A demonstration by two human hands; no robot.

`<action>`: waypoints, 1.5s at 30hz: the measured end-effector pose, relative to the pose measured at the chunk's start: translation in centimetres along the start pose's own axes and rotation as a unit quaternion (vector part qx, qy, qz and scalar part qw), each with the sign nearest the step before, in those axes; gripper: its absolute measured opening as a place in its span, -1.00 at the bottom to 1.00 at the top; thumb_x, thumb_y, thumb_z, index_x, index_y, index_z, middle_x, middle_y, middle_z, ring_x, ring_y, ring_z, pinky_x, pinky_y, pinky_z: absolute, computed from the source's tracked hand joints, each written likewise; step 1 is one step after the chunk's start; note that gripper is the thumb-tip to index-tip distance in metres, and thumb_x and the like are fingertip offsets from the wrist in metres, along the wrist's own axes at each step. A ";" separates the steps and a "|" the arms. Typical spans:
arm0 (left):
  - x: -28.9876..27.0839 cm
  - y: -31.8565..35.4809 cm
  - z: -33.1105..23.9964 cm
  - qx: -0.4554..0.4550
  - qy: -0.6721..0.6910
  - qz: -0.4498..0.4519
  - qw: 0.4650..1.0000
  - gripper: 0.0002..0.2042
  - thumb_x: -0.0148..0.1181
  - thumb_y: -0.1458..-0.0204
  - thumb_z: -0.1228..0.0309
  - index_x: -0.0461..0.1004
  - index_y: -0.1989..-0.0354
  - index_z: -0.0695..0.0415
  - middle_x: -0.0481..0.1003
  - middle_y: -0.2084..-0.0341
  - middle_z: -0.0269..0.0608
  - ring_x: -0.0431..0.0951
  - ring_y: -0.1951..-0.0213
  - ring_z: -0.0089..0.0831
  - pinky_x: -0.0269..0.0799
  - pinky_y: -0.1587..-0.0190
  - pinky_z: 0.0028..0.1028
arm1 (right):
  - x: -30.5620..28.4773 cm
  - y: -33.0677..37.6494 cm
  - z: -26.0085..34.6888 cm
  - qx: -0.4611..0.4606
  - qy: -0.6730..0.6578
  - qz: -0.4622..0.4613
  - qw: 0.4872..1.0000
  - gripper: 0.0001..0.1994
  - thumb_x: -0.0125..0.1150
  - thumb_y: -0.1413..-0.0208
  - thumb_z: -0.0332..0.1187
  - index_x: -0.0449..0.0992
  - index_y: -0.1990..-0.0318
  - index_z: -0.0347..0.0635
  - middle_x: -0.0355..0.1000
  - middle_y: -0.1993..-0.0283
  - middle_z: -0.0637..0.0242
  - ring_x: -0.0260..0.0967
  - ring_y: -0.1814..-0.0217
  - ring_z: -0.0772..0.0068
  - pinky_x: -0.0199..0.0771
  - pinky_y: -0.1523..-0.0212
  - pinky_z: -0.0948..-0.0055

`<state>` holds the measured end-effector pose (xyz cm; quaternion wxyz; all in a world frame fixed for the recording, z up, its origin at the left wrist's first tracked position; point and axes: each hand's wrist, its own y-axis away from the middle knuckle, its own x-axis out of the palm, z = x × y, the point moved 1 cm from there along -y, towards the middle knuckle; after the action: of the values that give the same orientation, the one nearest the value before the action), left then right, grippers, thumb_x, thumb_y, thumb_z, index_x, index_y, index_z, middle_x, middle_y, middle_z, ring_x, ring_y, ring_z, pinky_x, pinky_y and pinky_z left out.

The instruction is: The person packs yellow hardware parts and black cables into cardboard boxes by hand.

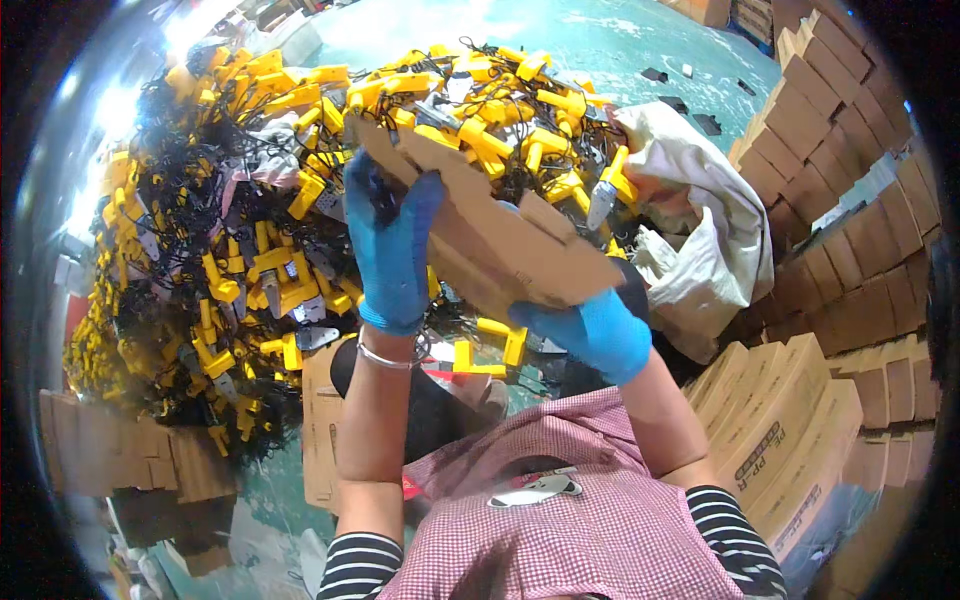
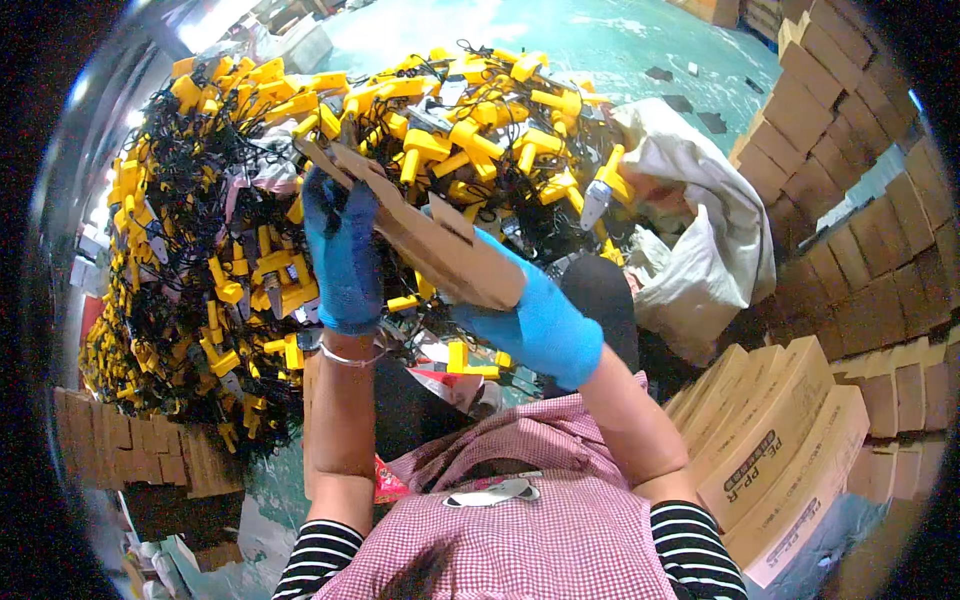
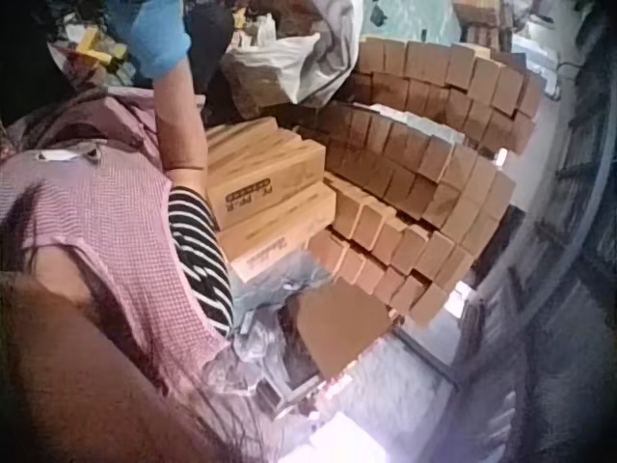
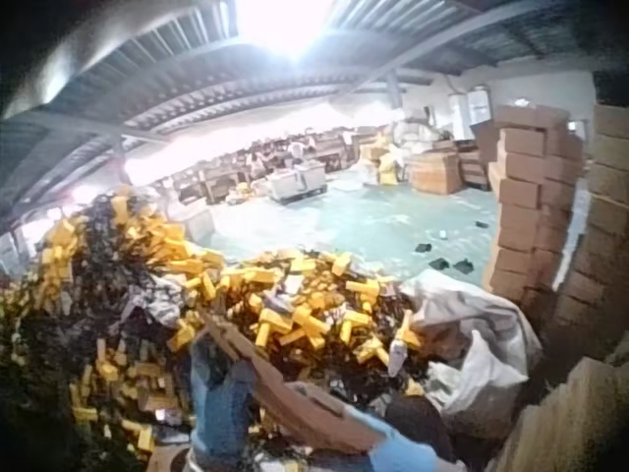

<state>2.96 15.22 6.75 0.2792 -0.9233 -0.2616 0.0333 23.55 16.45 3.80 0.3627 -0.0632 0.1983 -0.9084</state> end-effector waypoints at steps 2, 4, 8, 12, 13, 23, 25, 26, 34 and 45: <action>-0.7 2.1 2.0 -0.076 0.028 -0.007 0.997 -0.50 0.30 -0.12 0.48 0.29 -0.23 0.19 0.44 -0.03 -0.28 0.42 -0.05 -0.49 0.35 -0.14 -0.43 | -0.6 0.8 -0.6 0.099 -0.121 0.020 0.987 -0.33 0.32 -0.14 -0.50 0.23 -0.42 -0.19 0.27 -0.40 0.29 0.24 -0.37 0.49 0.23 -0.38 0.37; -2.0 4.0 4.3 -0.080 -0.003 0.002 0.997 -0.53 0.30 -0.18 0.43 0.28 -0.22 0.16 0.45 -0.02 -0.29 0.43 -0.04 -0.51 0.38 -0.13 -0.45 | -1.0 0.4 -1.1 0.110 -0.219 0.086 0.966 -0.31 0.34 -0.17 -0.44 0.20 -0.44 -0.15 0.24 -0.41 0.36 0.20 -0.37 0.55 0.22 -0.39 0.37; -3.5 7.4 4.2 -0.123 0.099 0.004 0.987 -0.50 0.29 -0.17 0.44 0.25 -0.26 0.11 0.45 -0.05 -0.23 0.47 -0.06 -0.43 0.38 -0.18 -0.38 | 0.0 0.5 -2.0 -0.016 0.054 0.197 0.979 -0.19 0.42 -0.12 -0.33 0.12 -0.49 -0.11 0.20 -0.39 0.22 0.15 -0.44 0.29 0.14 -0.42 0.28; -5.7 8.2 3.7 -0.162 0.139 0.077 0.974 -0.42 0.33 -0.14 0.38 0.20 -0.30 0.05 0.45 -0.11 -0.13 0.49 -0.13 -0.31 0.38 -0.25 -0.29 | 1.2 1.9 -2.9 -0.037 -0.080 0.161 0.983 -0.25 0.55 0.04 -0.23 0.30 -0.32 -0.14 0.19 -0.36 0.14 0.11 -0.46 0.13 0.06 -0.46 0.22; -5.8 8.5 3.5 -0.157 0.155 0.073 0.973 -0.33 0.43 -0.05 0.28 0.20 -0.30 0.09 0.45 -0.13 -0.07 0.48 -0.17 -0.23 0.37 -0.29 -0.21 | 1.7 2.2 -3.5 -0.001 -0.107 0.144 0.984 -0.21 0.65 0.21 -0.15 0.34 -0.19 -0.13 0.18 -0.35 0.11 0.11 -0.46 0.14 0.05 -0.46 0.22; -2.6 15.0 1.8 -0.290 0.362 0.010 0.886 -0.46 0.27 0.03 0.35 0.32 -0.19 0.04 0.14 -0.40 -0.01 0.11 -0.44 -0.13 0.13 -0.42 -0.21 | 0.5 3.3 -6.5 0.108 -0.144 -0.173 0.968 -0.48 0.30 0.10 -0.55 0.30 -0.08 -0.13 0.33 -0.14 0.21 0.24 -0.24 0.40 0.17 -0.35 0.37; -1.5 14.7 2.0 -0.241 0.398 -0.020 0.885 -0.47 0.24 0.04 0.39 0.32 -0.19 0.05 0.16 -0.38 0.03 0.10 -0.44 -0.02 0.10 -0.43 -0.11 | 0.4 4.2 -5.9 0.172 -0.143 -0.204 0.953 -0.51 0.26 0.07 -0.55 0.32 -0.08 -0.15 0.36 -0.09 0.22 0.27 -0.21 0.42 0.20 -0.33 0.39; -1.0 14.7 2.7 -0.183 0.168 0.017 0.969 -0.43 0.20 0.06 0.44 0.31 -0.23 0.08 0.14 -0.39 0.04 0.09 -0.45 -0.03 0.02 -0.46 -0.13 | 0.4 4.7 -5.8 0.230 -0.143 -0.231 0.935 -0.54 0.23 0.03 -0.55 0.34 -0.09 -0.17 0.39 -0.05 0.24 0.30 -0.18 0.43 0.24 -0.30 0.41; -1.3 14.5 1.4 -0.334 0.105 0.088 0.933 -0.34 0.14 -0.09 0.35 0.16 -0.42 0.14 0.14 -0.42 -0.07 0.15 -0.42 -0.24 -0.04 -0.47 -0.32 | 1.7 8.4 -6.1 0.183 -0.161 -0.172 0.955 -0.49 0.01 -0.12 -0.54 0.38 -0.28 -0.17 0.41 -0.16 0.25 0.35 -0.20 0.44 0.30 -0.27 0.45; -4.6 15.1 2.8 -0.059 -0.253 0.342 0.903 -0.33 0.59 0.30 0.40 0.53 -0.13 -0.09 0.34 -0.19 0.03 0.49 -0.14 0.02 0.50 -0.18 -0.17 | 0.6 6.2 -4.5 0.201 0.180 -0.044 0.962 -0.54 0.43 0.06 -0.34 0.50 -0.03 -0.27 0.46 -0.06 0.15 0.47 -0.09 0.30 0.44 -0.16 0.35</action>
<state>5.43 3.67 -4.02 0.1196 -0.9314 0.0073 0.3438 25.92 13.35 -2.83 0.2861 0.1667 0.0703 -0.9410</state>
